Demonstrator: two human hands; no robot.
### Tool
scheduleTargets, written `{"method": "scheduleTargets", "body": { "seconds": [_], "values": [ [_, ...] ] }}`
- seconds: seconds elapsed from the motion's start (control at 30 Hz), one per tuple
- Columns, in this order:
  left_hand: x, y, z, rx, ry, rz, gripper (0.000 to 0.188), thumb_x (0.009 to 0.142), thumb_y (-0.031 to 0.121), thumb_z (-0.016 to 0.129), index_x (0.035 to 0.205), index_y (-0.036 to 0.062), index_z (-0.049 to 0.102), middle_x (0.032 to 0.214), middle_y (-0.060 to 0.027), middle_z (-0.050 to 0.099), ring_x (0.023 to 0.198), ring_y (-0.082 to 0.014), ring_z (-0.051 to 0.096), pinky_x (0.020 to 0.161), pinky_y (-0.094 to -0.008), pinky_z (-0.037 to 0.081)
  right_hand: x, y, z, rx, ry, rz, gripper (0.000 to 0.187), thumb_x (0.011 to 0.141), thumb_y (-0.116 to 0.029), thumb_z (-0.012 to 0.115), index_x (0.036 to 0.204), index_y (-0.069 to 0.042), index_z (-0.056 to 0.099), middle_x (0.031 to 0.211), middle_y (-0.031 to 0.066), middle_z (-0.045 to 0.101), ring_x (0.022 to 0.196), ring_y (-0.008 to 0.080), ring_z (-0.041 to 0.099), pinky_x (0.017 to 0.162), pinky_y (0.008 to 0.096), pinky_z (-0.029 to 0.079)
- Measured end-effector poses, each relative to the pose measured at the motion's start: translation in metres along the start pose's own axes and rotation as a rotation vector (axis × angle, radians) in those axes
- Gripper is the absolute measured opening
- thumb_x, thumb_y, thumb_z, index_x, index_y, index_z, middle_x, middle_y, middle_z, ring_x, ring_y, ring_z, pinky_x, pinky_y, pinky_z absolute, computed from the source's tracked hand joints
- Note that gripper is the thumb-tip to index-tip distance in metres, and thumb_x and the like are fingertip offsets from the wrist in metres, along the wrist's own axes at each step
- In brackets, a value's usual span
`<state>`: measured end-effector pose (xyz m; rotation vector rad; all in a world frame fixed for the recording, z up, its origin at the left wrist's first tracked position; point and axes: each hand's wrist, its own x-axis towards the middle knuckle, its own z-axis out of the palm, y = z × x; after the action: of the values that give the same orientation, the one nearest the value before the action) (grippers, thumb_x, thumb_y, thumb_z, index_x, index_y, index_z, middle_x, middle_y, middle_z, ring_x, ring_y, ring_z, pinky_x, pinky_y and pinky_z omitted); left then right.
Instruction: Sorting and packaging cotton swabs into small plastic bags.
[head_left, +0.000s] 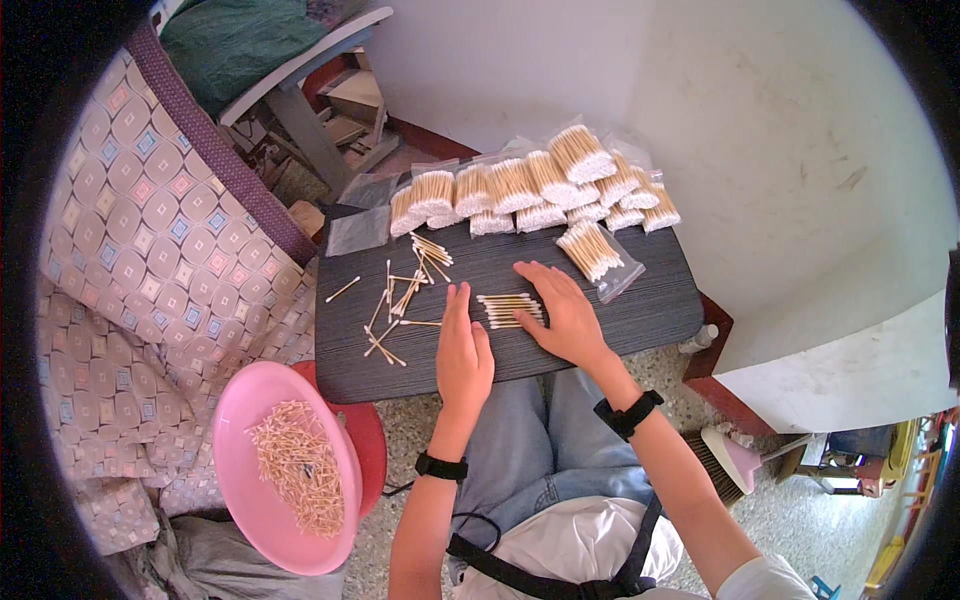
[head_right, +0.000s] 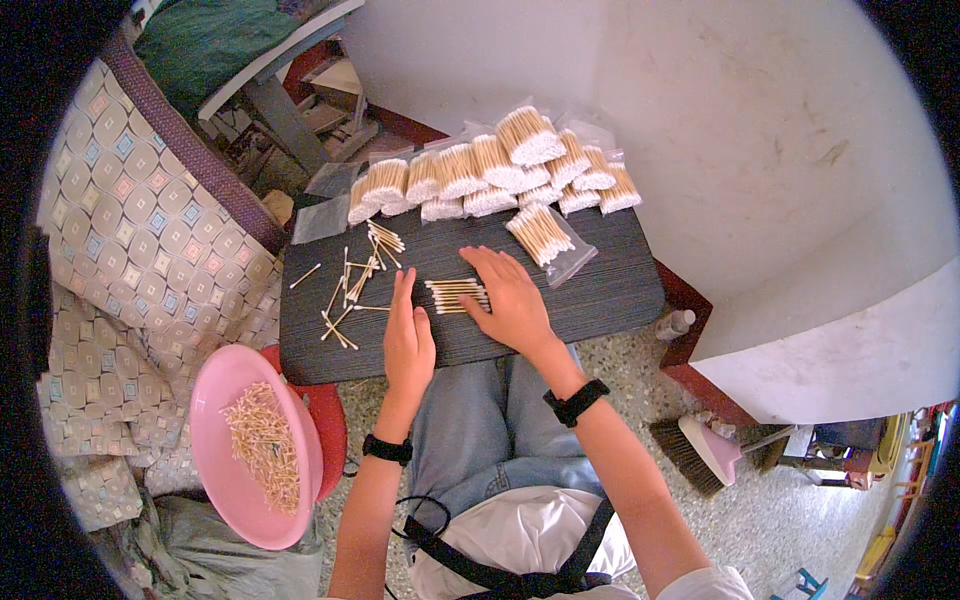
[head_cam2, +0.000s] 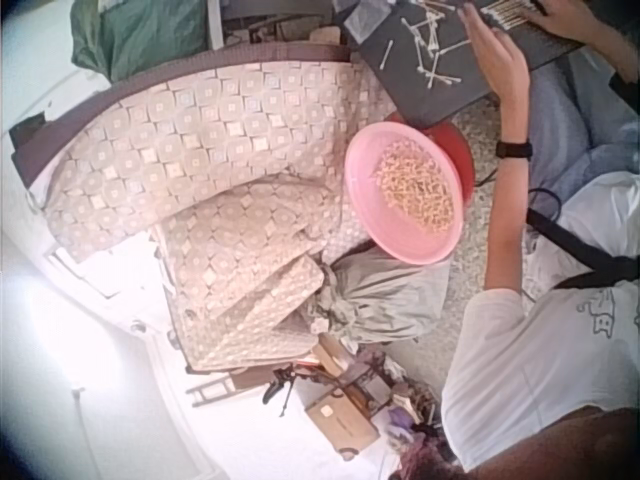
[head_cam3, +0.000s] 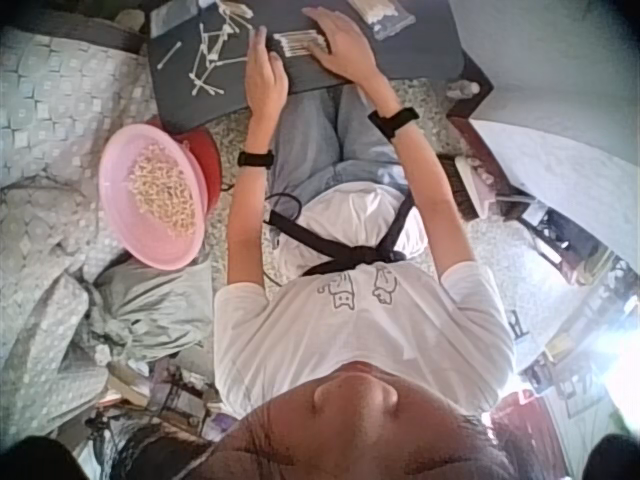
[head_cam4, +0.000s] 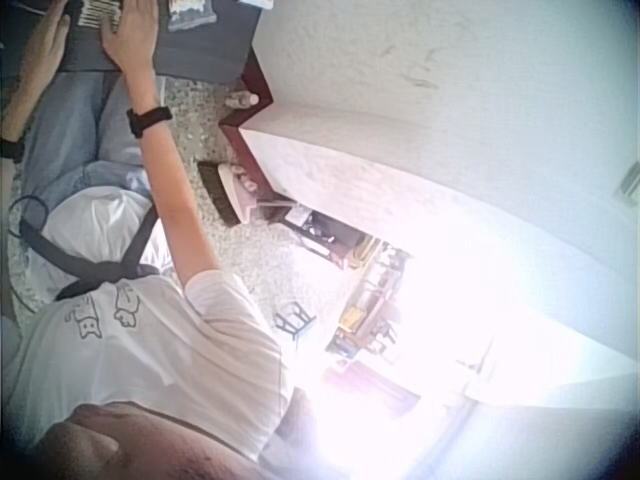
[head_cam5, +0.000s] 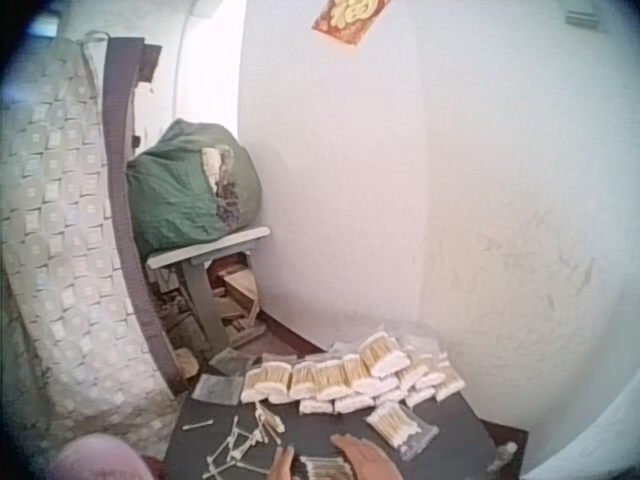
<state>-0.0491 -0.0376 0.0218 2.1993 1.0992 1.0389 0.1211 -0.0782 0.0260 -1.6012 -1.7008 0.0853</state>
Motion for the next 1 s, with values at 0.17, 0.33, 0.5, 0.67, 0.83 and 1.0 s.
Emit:
{"method": "scheduleTargets", "body": {
  "seconds": [0.17,0.33,0.5,0.67,0.83,1.0],
  "values": [
    [-0.0010,-0.0011,0.0005,-0.011,0.004,-0.017,0.046,0.097,0.008,0.037,0.142,0.0074,0.037,0.146,-0.0234,0.035,0.134,-0.0374,0.037,0.107,-0.0410,0.034,-0.0002,-0.0014,0.0022,0.031,0.042,0.038,0.051,0.085,-0.019,0.065,0.131,-0.007,0.049,0.127,0.0152,0.056,0.123,0.0322,0.049,0.107,0.0429,0.036],
    [-0.0006,-0.0018,0.0022,0.004,0.013,-0.005,0.045,0.097,0.008,0.036,0.142,0.0080,0.037,0.146,-0.0228,0.036,0.133,-0.0375,0.038,0.107,-0.0410,0.034,0.0003,-0.0004,0.0012,0.034,0.044,0.032,0.048,0.086,-0.018,0.065,0.130,-0.007,0.050,0.126,0.0160,0.057,0.122,0.0321,0.050,0.107,0.0428,0.036],
    [-0.0007,-0.0005,0.0011,0.006,0.005,-0.016,0.045,0.097,0.008,0.037,0.142,0.0078,0.037,0.146,-0.0228,0.036,0.133,-0.0375,0.038,0.107,-0.0411,0.034,0.0007,0.0009,0.0036,0.040,0.044,0.018,0.045,0.086,-0.017,0.065,0.128,-0.006,0.051,0.125,0.0165,0.057,0.122,0.0319,0.051,0.107,0.0428,0.037],
    [-0.0004,-0.0004,0.0028,0.022,0.011,0.002,0.046,0.096,0.008,0.038,0.141,0.0074,0.037,0.146,-0.0229,0.035,0.133,-0.0374,0.038,0.107,-0.0410,0.034,0.0011,0.0016,0.0032,0.023,0.060,0.058,0.042,0.086,-0.014,0.063,0.126,-0.007,0.053,0.124,0.0150,0.059,0.121,0.0313,0.052,0.106,0.0423,0.037],
    [-0.0001,-0.0017,0.0015,0.014,0.001,0.010,0.047,0.095,0.008,0.040,0.141,0.0070,0.038,0.146,-0.0230,0.035,0.134,-0.0373,0.038,0.107,-0.0411,0.034,0.0008,0.0028,0.0051,0.038,0.055,0.039,0.041,0.087,-0.013,0.062,0.126,-0.007,0.053,0.124,0.0163,0.059,0.121,0.0318,0.052,0.106,0.0424,0.038],
    [0.0001,-0.0003,0.0018,0.016,0.001,-0.002,0.047,0.094,0.007,0.040,0.141,0.0073,0.038,0.146,-0.0229,0.035,0.134,-0.0373,0.038,0.107,-0.0414,0.034,0.0017,0.0007,0.0032,0.041,0.071,0.057,0.039,0.088,-0.014,0.061,0.125,-0.007,0.054,0.124,0.0149,0.059,0.121,0.0315,0.052,0.106,0.0422,0.037]
  ]
}}
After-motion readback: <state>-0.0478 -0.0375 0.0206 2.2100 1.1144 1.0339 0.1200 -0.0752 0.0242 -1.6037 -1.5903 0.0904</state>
